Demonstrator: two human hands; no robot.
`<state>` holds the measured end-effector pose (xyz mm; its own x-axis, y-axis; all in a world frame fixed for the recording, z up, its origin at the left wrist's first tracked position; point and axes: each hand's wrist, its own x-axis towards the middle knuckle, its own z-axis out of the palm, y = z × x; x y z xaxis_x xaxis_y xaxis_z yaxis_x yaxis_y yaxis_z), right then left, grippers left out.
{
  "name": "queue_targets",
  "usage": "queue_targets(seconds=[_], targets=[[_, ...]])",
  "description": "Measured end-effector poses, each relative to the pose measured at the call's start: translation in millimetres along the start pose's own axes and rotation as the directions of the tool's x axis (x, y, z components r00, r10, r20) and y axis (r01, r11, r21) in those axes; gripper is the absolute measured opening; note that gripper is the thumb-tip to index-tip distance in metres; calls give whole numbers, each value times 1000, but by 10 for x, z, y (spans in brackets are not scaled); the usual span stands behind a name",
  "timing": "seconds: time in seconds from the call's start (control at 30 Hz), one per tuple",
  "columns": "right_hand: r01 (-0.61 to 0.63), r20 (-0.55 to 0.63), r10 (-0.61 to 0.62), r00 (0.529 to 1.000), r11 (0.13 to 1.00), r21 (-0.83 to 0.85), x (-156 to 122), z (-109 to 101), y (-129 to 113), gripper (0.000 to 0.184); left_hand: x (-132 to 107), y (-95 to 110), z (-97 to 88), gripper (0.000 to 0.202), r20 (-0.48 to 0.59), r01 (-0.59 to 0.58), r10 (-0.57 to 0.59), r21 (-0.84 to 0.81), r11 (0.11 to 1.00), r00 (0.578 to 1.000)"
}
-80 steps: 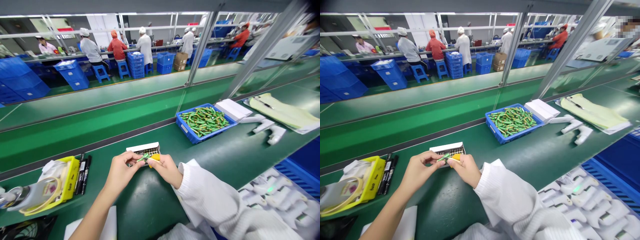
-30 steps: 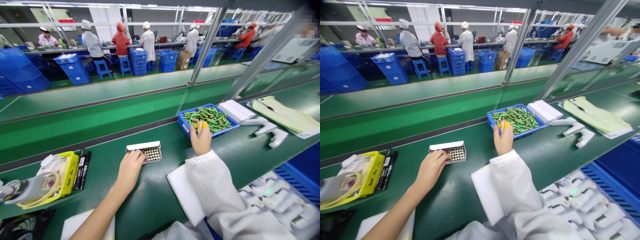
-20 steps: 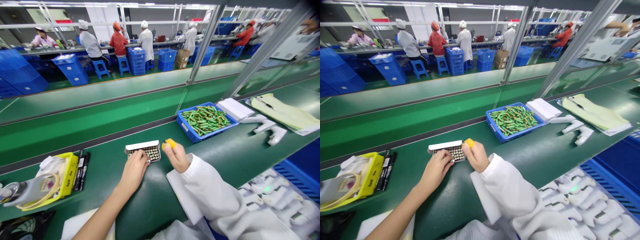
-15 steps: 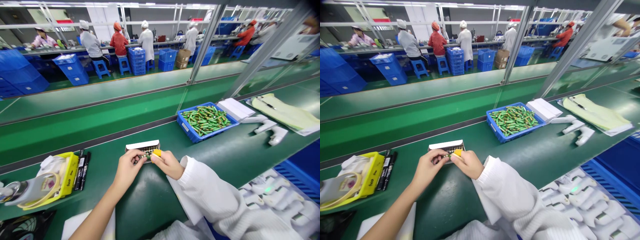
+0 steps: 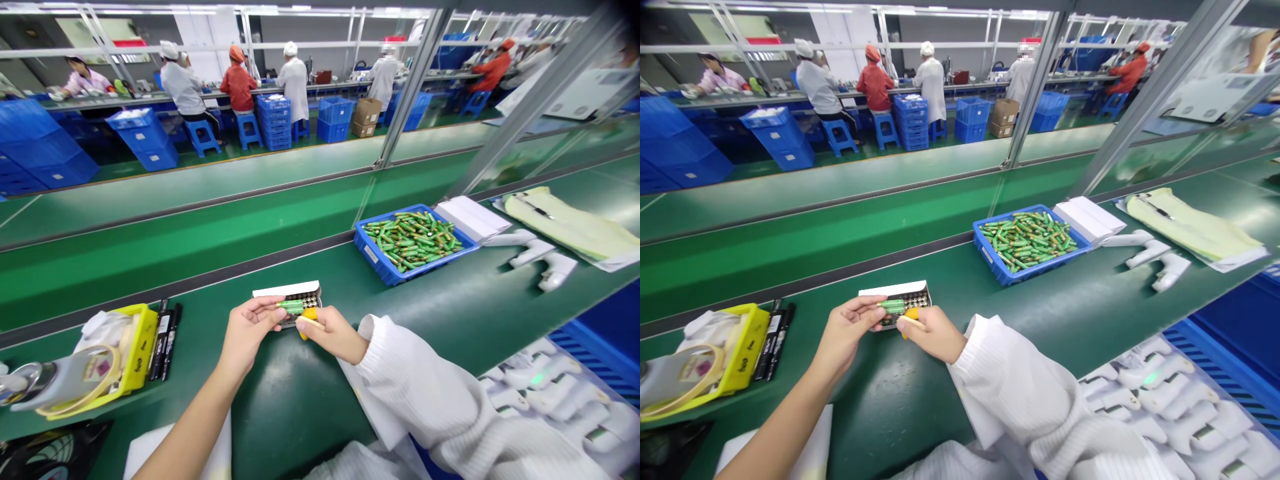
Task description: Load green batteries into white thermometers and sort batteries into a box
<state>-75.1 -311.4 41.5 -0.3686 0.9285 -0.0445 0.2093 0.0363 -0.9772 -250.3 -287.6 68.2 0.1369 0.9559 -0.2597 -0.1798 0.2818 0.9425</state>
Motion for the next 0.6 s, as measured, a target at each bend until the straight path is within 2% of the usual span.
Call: queue_targets(seconds=[0.2, 0.37, 0.43, 0.53, 0.6], targets=[[-6, -5, 7, 1000, 997, 71, -8, 4, -24, 40, -5, 6, 6, 31, 4, 8, -8, 8, 1000, 1000], [-54, 32, 45, 998, 929, 367, -2, 81, 58, 41, -30, -22, 51, 26, 50, 0, -1, 26, 1000, 999], [-68, 22, 65, 998, 903, 425, -1, 111, 60, 40, -32, -32, 40, 24, 54, -13, 10, 50, 999, 998], [-9, -88, 42, 995, 937, 348, -10, 115, 14, 39, -15, -18, -5, 22, 89, -28, 17, 127, 991, 996], [16, -177, 26, 984, 973, 231, -15, 75, -20, 38, -9, 13, -32, 20, 98, -56, 38, 193, 980, 994]])
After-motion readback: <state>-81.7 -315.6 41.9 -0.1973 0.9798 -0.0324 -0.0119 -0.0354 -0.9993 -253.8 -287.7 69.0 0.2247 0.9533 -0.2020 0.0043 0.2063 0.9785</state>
